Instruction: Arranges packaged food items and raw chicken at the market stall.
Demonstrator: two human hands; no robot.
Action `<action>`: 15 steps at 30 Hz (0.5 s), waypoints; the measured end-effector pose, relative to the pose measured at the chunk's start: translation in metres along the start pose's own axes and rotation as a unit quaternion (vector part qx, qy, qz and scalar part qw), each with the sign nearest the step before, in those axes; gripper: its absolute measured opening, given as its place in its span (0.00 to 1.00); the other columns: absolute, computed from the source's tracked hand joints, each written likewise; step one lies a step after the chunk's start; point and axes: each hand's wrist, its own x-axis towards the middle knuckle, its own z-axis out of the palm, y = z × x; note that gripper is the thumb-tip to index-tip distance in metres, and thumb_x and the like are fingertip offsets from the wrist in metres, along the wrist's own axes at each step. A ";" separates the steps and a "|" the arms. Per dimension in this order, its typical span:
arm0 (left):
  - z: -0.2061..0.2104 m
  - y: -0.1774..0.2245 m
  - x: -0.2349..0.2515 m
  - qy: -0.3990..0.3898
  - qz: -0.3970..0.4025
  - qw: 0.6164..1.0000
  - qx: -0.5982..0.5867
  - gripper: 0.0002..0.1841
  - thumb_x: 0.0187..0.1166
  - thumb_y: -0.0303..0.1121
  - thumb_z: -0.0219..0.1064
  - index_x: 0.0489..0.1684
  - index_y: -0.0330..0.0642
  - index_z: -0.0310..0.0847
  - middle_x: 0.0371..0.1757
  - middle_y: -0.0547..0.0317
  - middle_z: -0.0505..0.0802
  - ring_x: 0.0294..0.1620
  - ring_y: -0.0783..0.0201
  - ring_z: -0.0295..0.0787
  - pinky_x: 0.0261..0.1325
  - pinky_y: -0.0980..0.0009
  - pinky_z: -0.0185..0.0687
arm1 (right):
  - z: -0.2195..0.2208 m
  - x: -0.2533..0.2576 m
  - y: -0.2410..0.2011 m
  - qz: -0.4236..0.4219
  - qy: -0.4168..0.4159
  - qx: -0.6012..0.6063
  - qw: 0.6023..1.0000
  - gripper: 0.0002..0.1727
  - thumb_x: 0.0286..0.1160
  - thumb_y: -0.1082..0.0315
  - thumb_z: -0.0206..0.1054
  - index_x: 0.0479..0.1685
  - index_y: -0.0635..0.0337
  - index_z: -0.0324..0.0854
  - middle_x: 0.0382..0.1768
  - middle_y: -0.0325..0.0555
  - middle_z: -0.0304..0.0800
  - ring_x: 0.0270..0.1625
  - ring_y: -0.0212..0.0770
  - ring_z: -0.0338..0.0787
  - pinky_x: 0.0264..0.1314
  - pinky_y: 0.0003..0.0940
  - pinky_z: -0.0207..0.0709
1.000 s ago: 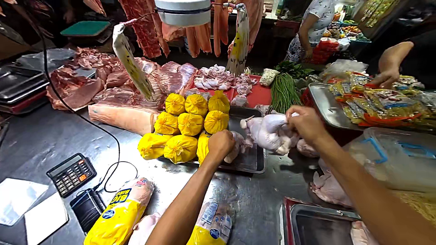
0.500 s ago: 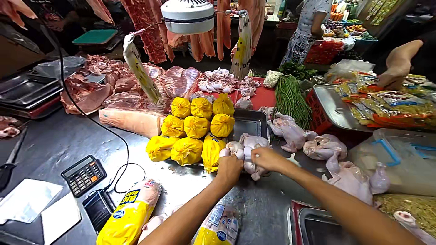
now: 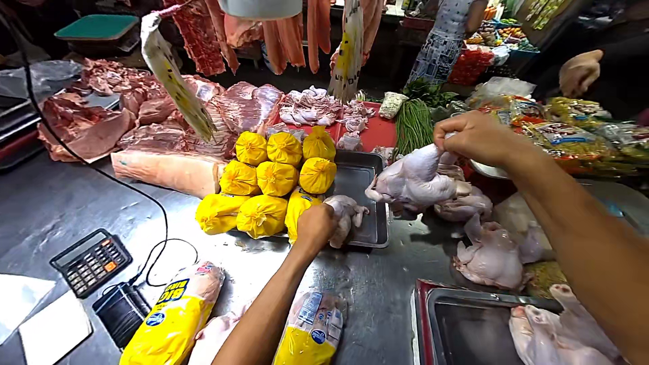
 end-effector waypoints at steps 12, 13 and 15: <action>0.020 0.032 0.000 -0.056 0.180 0.944 0.271 0.09 0.80 0.22 0.57 0.43 0.28 0.83 0.46 0.33 0.91 0.51 0.32 0.90 0.43 0.37 0.82 | 0.215 -0.022 0.022 0.161 -0.097 0.020 0.982 0.12 0.74 0.63 0.58 0.35 0.59 0.85 0.41 0.53 0.90 0.52 0.54 0.88 0.50 0.63 0.75; 0.022 0.030 0.001 -0.069 0.193 0.934 0.292 0.08 0.80 0.20 0.56 0.44 0.28 0.82 0.46 0.33 0.90 0.51 0.32 0.90 0.43 0.38 0.82 | 0.214 -0.023 0.022 0.159 -0.115 0.010 0.981 0.13 0.75 0.62 0.58 0.36 0.59 0.85 0.42 0.53 0.90 0.53 0.54 0.88 0.50 0.63 0.74; 0.026 0.027 0.003 -0.079 0.212 0.924 0.310 0.09 0.80 0.20 0.56 0.44 0.27 0.82 0.46 0.32 0.90 0.51 0.32 0.89 0.44 0.37 0.82 | 0.211 -0.025 0.015 0.142 -0.152 -0.039 0.977 0.15 0.79 0.62 0.56 0.43 0.60 0.87 0.48 0.57 0.91 0.58 0.59 0.89 0.55 0.68 0.75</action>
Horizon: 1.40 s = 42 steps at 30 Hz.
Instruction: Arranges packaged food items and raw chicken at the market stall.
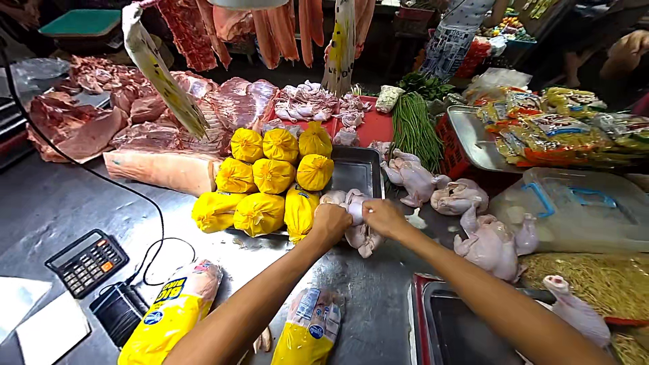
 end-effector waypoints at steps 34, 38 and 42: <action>-0.023 -0.071 0.070 0.112 -0.077 0.990 0.023 0.16 0.82 0.41 0.65 0.49 0.37 0.92 0.74 0.43 0.84 0.87 0.36 0.63 0.79 0.21 0.49 | -0.068 0.020 0.020 -0.096 -0.129 0.132 0.978 0.32 0.88 0.55 0.61 0.88 0.57 0.64 0.65 0.66 0.85 0.61 0.60 0.89 0.65 0.61 0.80; -0.014 -0.066 0.060 0.077 -0.129 0.989 -0.009 0.37 0.79 0.66 0.61 0.64 0.38 0.87 0.87 0.41 0.73 0.95 0.37 0.46 0.81 0.18 0.37 | -0.076 0.100 0.075 0.101 0.037 0.261 0.959 0.31 0.87 0.60 0.63 0.87 0.58 0.63 0.70 0.69 0.80 0.60 0.66 0.88 0.54 0.63 0.85; -0.013 -0.070 0.060 0.089 -0.127 0.988 -0.017 0.39 0.73 0.69 0.65 0.59 0.38 0.88 0.84 0.43 0.76 0.94 0.38 0.48 0.79 0.20 0.45 | -0.056 0.187 0.115 0.164 0.193 0.315 0.915 0.41 0.76 0.66 0.70 0.90 0.57 0.55 0.76 0.74 0.71 0.62 0.73 0.87 0.52 0.70 0.86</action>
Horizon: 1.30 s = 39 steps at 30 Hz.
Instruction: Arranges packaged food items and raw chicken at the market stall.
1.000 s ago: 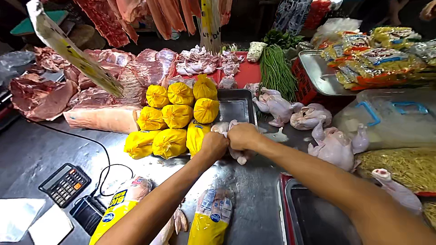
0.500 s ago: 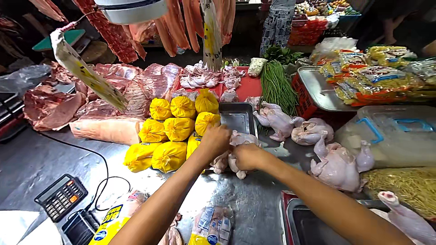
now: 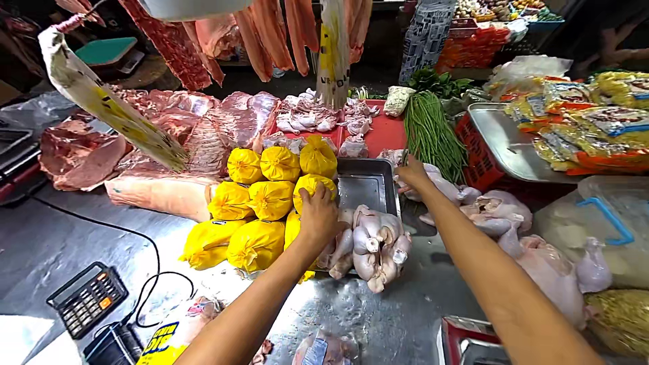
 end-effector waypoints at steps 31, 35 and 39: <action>0.010 -0.025 -0.009 0.053 0.035 0.994 -0.086 0.38 0.75 0.64 0.65 0.64 0.34 0.83 0.86 0.39 0.73 0.94 0.37 0.49 0.78 0.23 0.53 | -0.168 -0.058 -0.066 0.055 -0.065 -0.002 0.996 0.27 0.93 0.40 0.41 0.35 0.49 0.73 0.16 0.29 0.68 0.12 0.26 0.65 0.12 0.22 0.62; 0.015 -0.024 -0.009 0.072 0.041 0.990 -0.111 0.35 0.75 0.60 0.68 0.64 0.33 0.83 0.83 0.38 0.76 0.93 0.37 0.52 0.78 0.24 0.54 | -0.142 -0.098 -0.150 -0.031 -0.147 -0.186 0.971 0.27 0.94 0.44 0.44 0.34 0.54 0.75 0.17 0.33 0.70 0.14 0.28 0.69 0.15 0.23 0.64; 0.016 -0.032 -0.009 0.116 0.044 0.983 -0.139 0.19 0.80 0.40 0.65 0.60 0.34 0.84 0.77 0.41 0.82 0.90 0.38 0.61 0.74 0.25 0.60 | -0.076 -0.113 -0.195 -0.164 -0.238 -0.344 0.893 0.29 0.91 0.45 0.54 0.35 0.61 0.87 0.22 0.44 0.81 0.21 0.36 0.77 0.27 0.36 0.72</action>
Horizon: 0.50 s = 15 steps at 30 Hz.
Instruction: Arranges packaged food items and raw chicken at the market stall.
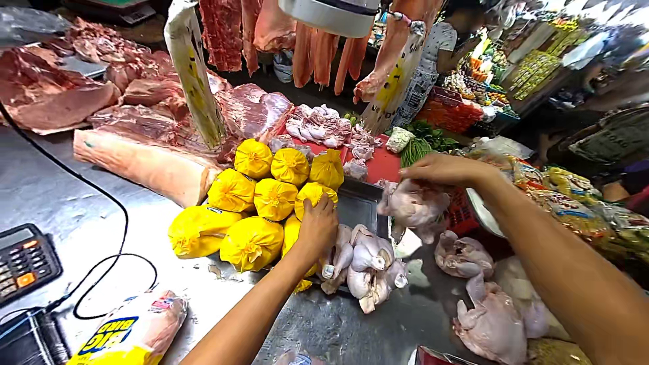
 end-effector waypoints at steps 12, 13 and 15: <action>-0.069 0.033 0.089 0.061 0.101 0.972 -0.202 0.12 0.85 0.31 0.62 0.52 0.38 0.91 0.53 0.47 0.94 0.58 0.50 0.91 0.66 0.46 0.84 | 0.180 0.074 -0.033 -0.141 -0.054 -0.126 0.980 0.23 0.75 0.50 0.67 0.42 0.67 0.88 0.49 0.65 0.91 0.58 0.66 0.88 0.54 0.76 0.74; -0.065 0.044 0.113 0.005 0.144 0.971 -0.192 0.13 0.87 0.32 0.61 0.54 0.37 0.90 0.54 0.45 0.94 0.60 0.49 0.90 0.69 0.46 0.81 | 0.181 0.071 -0.033 -0.136 -0.058 -0.128 0.981 0.23 0.76 0.51 0.66 0.40 0.67 0.87 0.49 0.64 0.91 0.57 0.66 0.88 0.53 0.75 0.74; -0.038 0.064 0.158 -0.103 0.198 0.967 -0.125 0.15 0.87 0.38 0.63 0.55 0.39 0.91 0.54 0.43 0.94 0.61 0.45 0.90 0.70 0.40 0.78 | 0.179 0.060 -0.029 -0.138 -0.052 -0.121 0.982 0.23 0.78 0.51 0.64 0.48 0.66 0.87 0.55 0.63 0.90 0.62 0.65 0.88 0.57 0.73 0.75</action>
